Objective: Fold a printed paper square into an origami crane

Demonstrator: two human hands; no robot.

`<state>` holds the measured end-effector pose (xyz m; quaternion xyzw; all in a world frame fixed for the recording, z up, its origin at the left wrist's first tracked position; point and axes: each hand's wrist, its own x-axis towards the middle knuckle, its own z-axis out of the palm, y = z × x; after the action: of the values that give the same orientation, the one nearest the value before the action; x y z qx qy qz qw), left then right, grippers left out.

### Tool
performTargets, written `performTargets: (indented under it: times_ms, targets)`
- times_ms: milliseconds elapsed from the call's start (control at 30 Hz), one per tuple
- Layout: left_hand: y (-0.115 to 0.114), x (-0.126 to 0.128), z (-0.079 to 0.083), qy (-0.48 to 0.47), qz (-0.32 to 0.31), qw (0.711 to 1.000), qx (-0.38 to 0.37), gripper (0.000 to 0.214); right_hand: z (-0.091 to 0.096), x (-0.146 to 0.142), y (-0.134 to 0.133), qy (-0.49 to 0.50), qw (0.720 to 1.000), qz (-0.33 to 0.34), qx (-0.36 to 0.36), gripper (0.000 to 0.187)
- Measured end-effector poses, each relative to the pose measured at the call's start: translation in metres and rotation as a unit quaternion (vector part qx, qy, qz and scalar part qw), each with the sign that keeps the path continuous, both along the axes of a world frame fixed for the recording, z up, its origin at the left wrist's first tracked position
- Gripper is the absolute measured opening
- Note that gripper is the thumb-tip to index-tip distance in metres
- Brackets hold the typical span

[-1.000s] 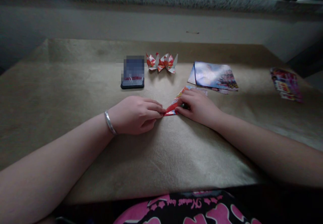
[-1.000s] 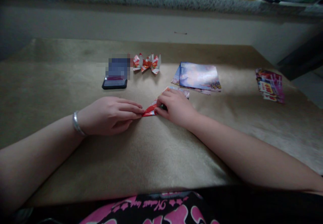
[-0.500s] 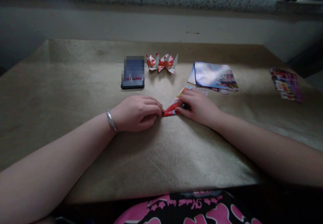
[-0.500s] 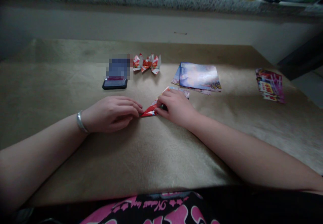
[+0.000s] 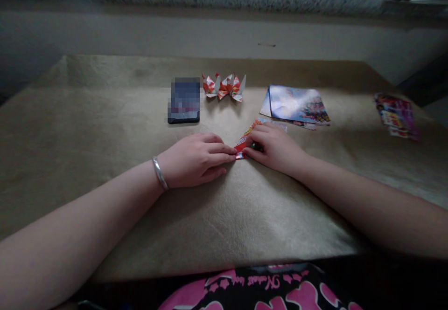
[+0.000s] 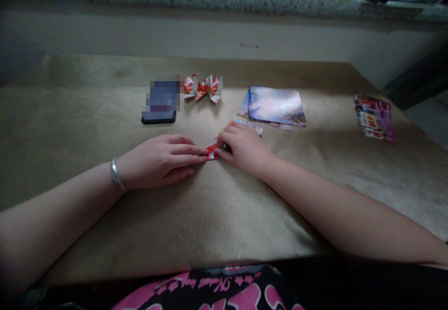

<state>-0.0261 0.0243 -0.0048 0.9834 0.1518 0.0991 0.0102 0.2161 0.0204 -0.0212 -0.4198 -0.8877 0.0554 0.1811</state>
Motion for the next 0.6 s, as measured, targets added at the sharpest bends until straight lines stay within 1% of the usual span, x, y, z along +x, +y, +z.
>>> performTargets:
  times_ms: [67,133,200,267,333,400,467,600]
  targets:
    - [-0.001,0.0,0.0,0.004,0.0,1.0,0.015,0.034,-0.001,0.001,0.001,0.01,1.0,-0.003,0.003,0.015]
    - [-0.001,0.001,0.0,0.007,0.001,1.0,0.024,0.034,-0.001,0.003,0.001,0.03,0.999,0.01,0.013,0.014]
    - [-0.001,0.001,0.001,0.005,-0.004,1.0,0.026,0.034,0.0,0.007,0.002,0.044,0.997,0.055,0.03,0.016]
    - [-0.001,0.001,0.001,-0.003,-0.014,1.0,0.025,0.032,0.001,0.011,0.003,0.041,0.991,0.119,0.05,0.018]
    - [-0.001,0.001,0.002,-0.009,-0.02,0.999,0.024,0.03,0.003,0.013,0.002,0.03,0.984,0.154,0.08,0.016]
    - [-0.001,0.001,0.002,-0.014,-0.024,0.999,0.023,0.029,0.004,0.014,0.001,0.018,0.981,0.154,0.116,0.013]
    - [-0.001,0.001,0.002,-0.015,-0.022,0.999,0.018,0.028,0.004,0.012,-0.002,0.0,0.979,0.147,0.138,0.015]
    - [-0.001,0.001,0.001,-0.008,-0.017,1.0,-0.007,0.025,0.003,0.011,-0.004,-0.032,0.977,0.156,0.145,0.021]
